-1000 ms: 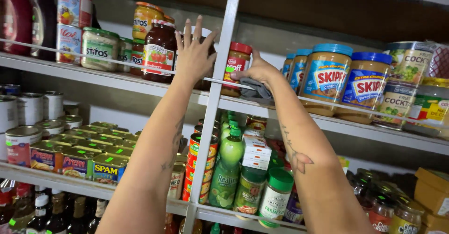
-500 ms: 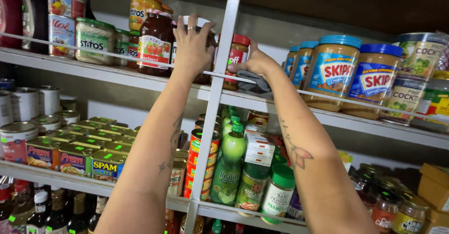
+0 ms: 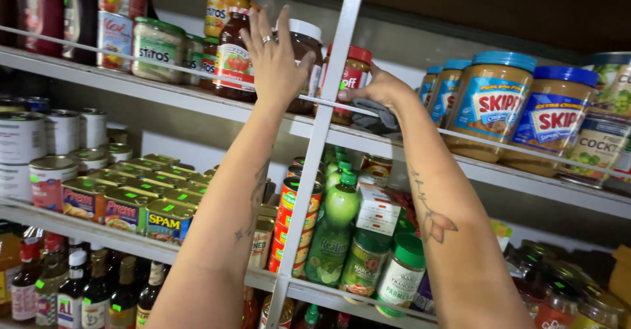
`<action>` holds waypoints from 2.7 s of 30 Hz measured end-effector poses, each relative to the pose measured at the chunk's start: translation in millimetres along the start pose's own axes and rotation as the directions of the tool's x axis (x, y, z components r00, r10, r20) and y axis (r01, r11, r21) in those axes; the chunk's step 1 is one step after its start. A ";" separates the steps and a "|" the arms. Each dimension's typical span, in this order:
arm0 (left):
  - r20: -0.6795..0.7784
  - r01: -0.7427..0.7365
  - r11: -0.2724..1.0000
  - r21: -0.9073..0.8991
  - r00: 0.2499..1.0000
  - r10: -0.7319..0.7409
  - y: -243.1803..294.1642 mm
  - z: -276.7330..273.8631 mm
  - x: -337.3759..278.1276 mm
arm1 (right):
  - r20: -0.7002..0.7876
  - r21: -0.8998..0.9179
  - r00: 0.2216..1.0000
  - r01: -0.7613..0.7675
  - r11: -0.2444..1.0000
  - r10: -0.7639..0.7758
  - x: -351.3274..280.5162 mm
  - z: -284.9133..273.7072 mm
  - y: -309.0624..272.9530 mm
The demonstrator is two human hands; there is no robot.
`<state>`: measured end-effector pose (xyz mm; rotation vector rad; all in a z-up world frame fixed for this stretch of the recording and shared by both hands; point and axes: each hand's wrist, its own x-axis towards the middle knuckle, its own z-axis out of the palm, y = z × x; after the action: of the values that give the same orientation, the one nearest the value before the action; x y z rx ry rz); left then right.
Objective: Wiping various jars from a grocery shelf with a cloth and placing them into a plastic basket.
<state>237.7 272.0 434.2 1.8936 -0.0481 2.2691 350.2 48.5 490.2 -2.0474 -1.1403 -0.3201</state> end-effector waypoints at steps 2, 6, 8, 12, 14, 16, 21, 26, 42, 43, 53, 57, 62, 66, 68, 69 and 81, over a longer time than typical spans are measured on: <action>0.088 0.077 0.996 0.043 0.993 -0.080 1.6 -9.5 1.2 | 0.024 -0.024 1.000 0.012 1.000 -0.011 3.0 0.1 4.1; 0.270 0.095 0.988 0.120 0.955 -0.124 3.7 -20.0 0.8 | 0.048 0.040 0.992 -0.119 0.992 0.117 -23.0 0.5 -29.9; 0.268 0.074 0.992 0.105 0.958 -0.099 3.6 -23.4 0.2 | 0.058 0.068 0.992 -0.111 0.991 0.107 -18.2 -2.3 -19.6; 0.300 -0.030 0.996 0.079 0.954 0.005 8.2 -32.7 1.1 | 0.081 -0.107 0.979 -0.180 0.978 0.189 -16.7 -13.5 -0.7; 0.309 -0.017 0.998 0.063 0.951 -0.004 8.2 -34.8 2.9 | 0.100 -0.319 0.989 -0.075 0.945 0.112 -1.0 -33.9 38.4; 0.319 0.007 0.999 0.048 0.947 -0.022 6.7 -35.2 1.4 | 0.144 -0.519 0.988 0.036 0.854 0.046 -0.4 -48.7 62.6; 0.290 -0.019 0.999 0.025 0.957 0.011 4.2 -28.3 -1.4 | -0.017 -0.567 0.979 -0.175 0.805 0.201 -24.9 -57.2 64.6; 0.200 -0.070 0.996 -0.052 0.977 0.079 31.2 -24.2 8.5 | -0.156 -0.505 0.970 0.083 0.859 -0.186 -40.3 -45.8 21.8; 0.231 -0.525 0.816 0.243 0.848 0.477 99.3 13.1 17.0 | 0.138 -0.472 0.989 0.118 0.874 -0.059 45.8 -39.5 32.5; 0.231 -0.526 0.814 0.246 0.848 0.477 99.3 12.5 17.9 | 0.139 -0.471 0.988 0.121 0.874 -0.062 52.7 -41.1 38.3; 0.250 -0.524 0.811 0.259 0.847 0.468 100.9 13.5 14.6 | 0.112 -0.631 0.980 -0.056 0.774 0.162 22.2 -36.7 -0.2; 0.263 -0.523 0.789 0.322 0.850 0.456 99.1 18.3 13.6 | 0.062 -0.671 0.973 -0.124 0.731 0.221 16.9 -34.9 -10.3; 0.271 -0.521 0.791 0.320 0.851 0.451 98.9 18.1 13.7 | 0.088 -0.676 0.979 -0.077 0.733 0.184 20.5 -36.2 -4.4; 0.267 -0.522 0.798 0.300 0.849 0.455 98.3 18.9 14.1 | 0.069 -0.723 0.989 -0.042 0.690 0.131 27.2 -37.1 1.0; 0.270 -0.516 0.802 0.302 0.853 0.448 99.9 17.9 13.9 | 0.071 -0.716 0.986 -0.056 0.695 0.152 24.3 -36.5 -1.8; 0.272 -0.510 0.804 0.304 0.856 0.440 100.6 17.4 13.9 | 0.073 -0.710 0.982 -0.071 0.701 0.172 23.2 -36.2 -3.4; 0.277 -0.493 0.850 0.188 0.857 0.436 93.7 24.4 11.9 | 0.021 -0.730 1.000 0.008 0.684 0.010 23.2 -37.6 18.3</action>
<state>244.3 178.0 459.2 2.5042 -0.2979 2.4326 383.4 30.1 519.3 -2.7467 -1.1253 -0.8757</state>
